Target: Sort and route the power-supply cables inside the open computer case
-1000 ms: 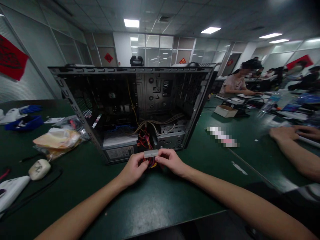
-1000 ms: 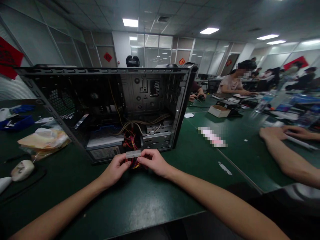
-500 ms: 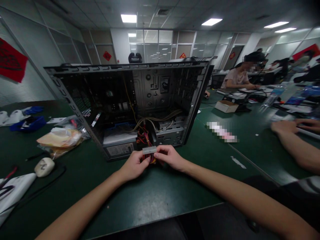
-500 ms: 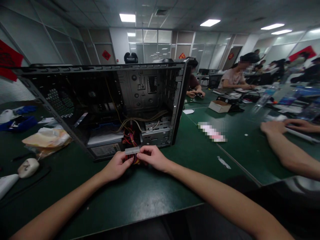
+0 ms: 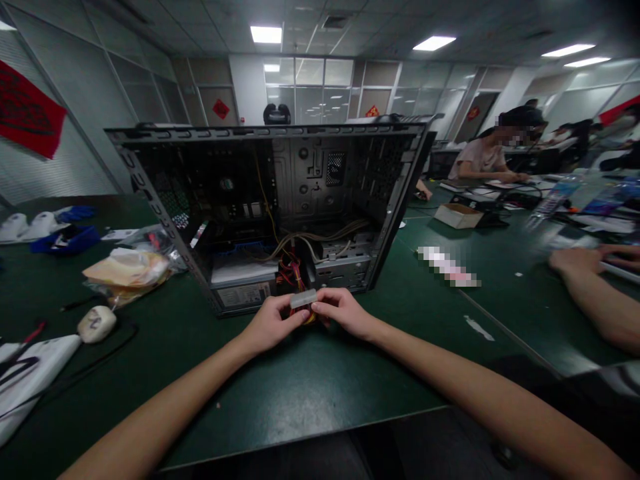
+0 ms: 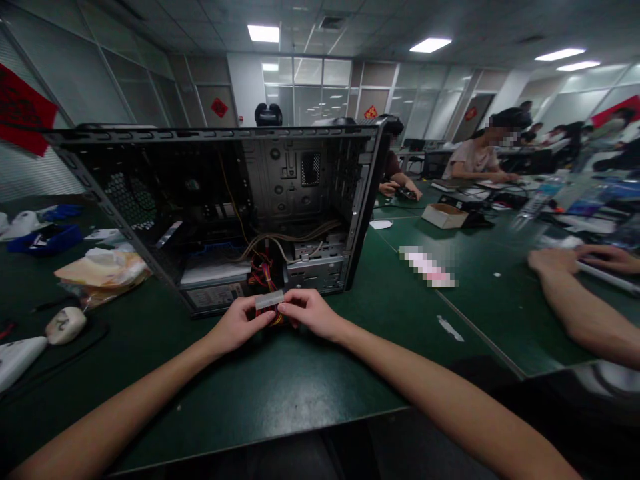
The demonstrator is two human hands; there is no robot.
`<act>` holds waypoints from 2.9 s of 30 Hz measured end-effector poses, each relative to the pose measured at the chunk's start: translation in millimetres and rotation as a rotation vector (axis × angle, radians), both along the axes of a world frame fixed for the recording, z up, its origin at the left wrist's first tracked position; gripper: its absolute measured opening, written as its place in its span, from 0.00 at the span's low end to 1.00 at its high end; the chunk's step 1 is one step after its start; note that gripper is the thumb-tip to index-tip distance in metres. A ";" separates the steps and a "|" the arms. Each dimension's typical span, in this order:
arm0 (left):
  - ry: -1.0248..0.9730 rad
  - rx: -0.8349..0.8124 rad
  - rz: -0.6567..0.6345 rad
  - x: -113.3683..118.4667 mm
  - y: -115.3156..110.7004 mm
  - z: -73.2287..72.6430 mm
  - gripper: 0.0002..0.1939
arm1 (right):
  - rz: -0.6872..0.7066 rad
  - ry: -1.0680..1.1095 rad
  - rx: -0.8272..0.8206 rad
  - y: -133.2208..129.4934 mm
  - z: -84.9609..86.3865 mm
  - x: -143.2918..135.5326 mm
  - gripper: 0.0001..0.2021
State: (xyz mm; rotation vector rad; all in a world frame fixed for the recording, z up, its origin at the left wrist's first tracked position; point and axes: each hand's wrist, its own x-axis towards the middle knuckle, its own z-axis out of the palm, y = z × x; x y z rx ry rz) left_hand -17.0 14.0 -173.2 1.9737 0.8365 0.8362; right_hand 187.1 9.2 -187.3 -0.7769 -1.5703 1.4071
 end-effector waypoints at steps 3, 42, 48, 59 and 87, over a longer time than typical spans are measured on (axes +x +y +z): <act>-0.005 0.018 0.024 -1.3 1.1 2.3 0.15 | 0.006 0.006 -0.031 0.7 0.1 -0.6 0.18; 0.049 -0.008 -0.067 -1.9 -2.1 5.1 0.10 | 0.050 -0.035 0.019 1.4 -6.1 3.9 0.15; 0.088 0.019 -0.043 -2.0 -2.2 3.3 0.11 | -0.031 -0.235 0.417 -3.5 1.2 5.8 0.11; 0.287 0.571 -0.178 -0.6 -10.3 -3.9 0.07 | -0.066 -0.367 0.937 -17.9 6.5 2.2 0.06; -0.016 0.593 0.199 -5.4 -6.6 -15.1 0.18 | -0.117 -0.507 1.072 -20.7 50.8 -6.3 0.09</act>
